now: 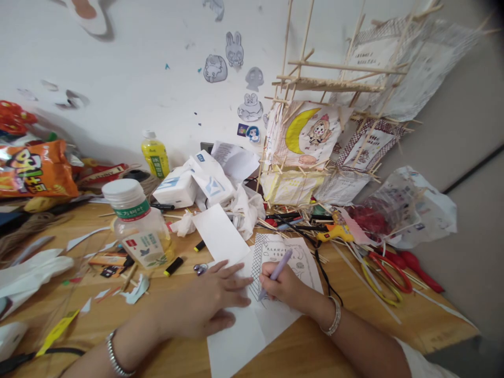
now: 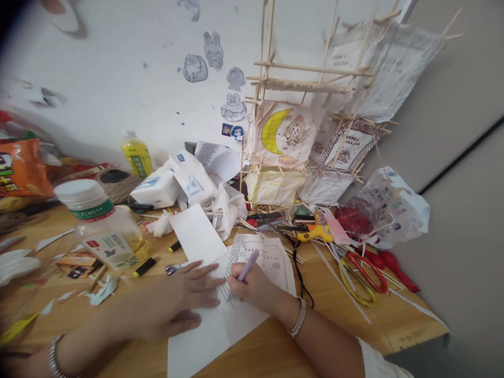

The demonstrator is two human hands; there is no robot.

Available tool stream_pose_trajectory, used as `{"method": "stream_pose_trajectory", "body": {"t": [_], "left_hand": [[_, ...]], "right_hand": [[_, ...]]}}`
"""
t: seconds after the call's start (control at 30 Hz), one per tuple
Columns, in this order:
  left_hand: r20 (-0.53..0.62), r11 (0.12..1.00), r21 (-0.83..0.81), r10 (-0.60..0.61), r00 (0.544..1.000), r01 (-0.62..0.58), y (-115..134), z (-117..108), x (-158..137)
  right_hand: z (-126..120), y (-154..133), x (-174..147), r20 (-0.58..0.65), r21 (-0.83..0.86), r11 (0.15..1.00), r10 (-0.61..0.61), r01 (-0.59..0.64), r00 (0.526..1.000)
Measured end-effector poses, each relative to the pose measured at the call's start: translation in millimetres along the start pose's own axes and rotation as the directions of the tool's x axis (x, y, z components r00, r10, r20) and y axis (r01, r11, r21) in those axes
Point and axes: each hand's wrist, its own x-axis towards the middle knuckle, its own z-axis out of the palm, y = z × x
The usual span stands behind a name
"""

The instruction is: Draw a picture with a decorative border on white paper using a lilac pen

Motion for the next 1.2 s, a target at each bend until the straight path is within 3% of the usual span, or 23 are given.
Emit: {"method": "stream_pose_trajectory", "body": {"t": [0.5,0.97,1.2], "left_hand": [[-0.004,1.000,-0.003,0.003,1.000,-0.003,-2,3,0],[0.077,0.998,0.043,-0.042,0.996,0.039,4,-3,1],[0.011,1.000,0.016,-0.002,1.000,0.002,1,0,-1]], "right_hand": [[-1,7,0,-0.005,-0.047,0.999,-0.011,0.011,1.000],[-3,0,-3,0.036,-0.067,0.998,0.004,-0.002,0.999],[-5,-7,-4,0.065,-0.082,0.997,-0.002,0.007,0.998]]}}
